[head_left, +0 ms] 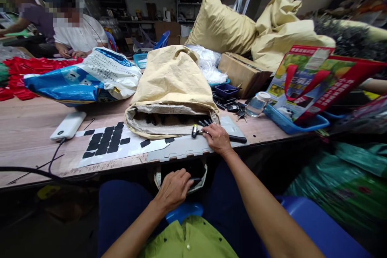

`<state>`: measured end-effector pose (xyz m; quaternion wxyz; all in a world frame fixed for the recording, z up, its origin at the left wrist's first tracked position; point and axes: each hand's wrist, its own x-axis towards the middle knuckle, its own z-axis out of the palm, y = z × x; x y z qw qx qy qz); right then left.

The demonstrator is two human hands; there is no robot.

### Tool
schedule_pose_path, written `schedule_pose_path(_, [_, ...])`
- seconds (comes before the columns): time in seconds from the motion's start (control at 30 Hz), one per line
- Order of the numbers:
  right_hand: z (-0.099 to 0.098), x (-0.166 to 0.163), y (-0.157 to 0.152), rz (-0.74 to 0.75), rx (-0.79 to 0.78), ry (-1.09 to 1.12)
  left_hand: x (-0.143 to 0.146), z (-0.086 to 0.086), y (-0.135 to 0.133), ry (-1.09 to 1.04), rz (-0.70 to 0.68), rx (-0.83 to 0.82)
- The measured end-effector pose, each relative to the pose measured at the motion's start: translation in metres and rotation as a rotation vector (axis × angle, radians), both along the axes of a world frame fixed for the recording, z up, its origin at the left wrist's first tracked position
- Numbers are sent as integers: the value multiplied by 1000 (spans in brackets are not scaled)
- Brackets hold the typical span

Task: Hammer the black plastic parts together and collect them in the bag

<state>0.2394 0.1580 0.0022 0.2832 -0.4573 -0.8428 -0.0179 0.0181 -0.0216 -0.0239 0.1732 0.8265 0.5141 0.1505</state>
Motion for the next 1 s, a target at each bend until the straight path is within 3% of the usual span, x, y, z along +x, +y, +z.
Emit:
schedule_pose_path(0.07, [0,0,0,2,2,-2,1,-3,1,-22,17,-35])
schedule_pose_path(0.17, [-1,0,1,7,12,2,-5,16,21,-143,98,79])
schedule_pose_path(0.3, [-1,0,1,2,13,4,-44,58,88,-243,591,312])
schedule_pose_path(0.4, [0,0,1,-2,6,-1,-86,78,149,-140,902,254])
schedule_pose_path(0.47, [0,0,1,-1,2,4,-108,82,181,-65,1069,145])
schedule_pose_path(0.53, [0,0,0,1,-2,15,-121,80,202,0,1151,-14])
schedule_pose_path(0.63, [0,0,0,1,-15,31,-127,73,213,73,1160,-113])
schedule_pose_path(0.83, [0,-1,-1,-8,-39,52,-126,70,199,90,1143,-55])
schedule_pose_path(0.93, [0,-1,-1,-11,-36,50,-118,74,179,53,1058,84])
schedule_pose_path(1.0, [0,-1,-1,-12,-25,44,-106,74,161,-18,893,240])
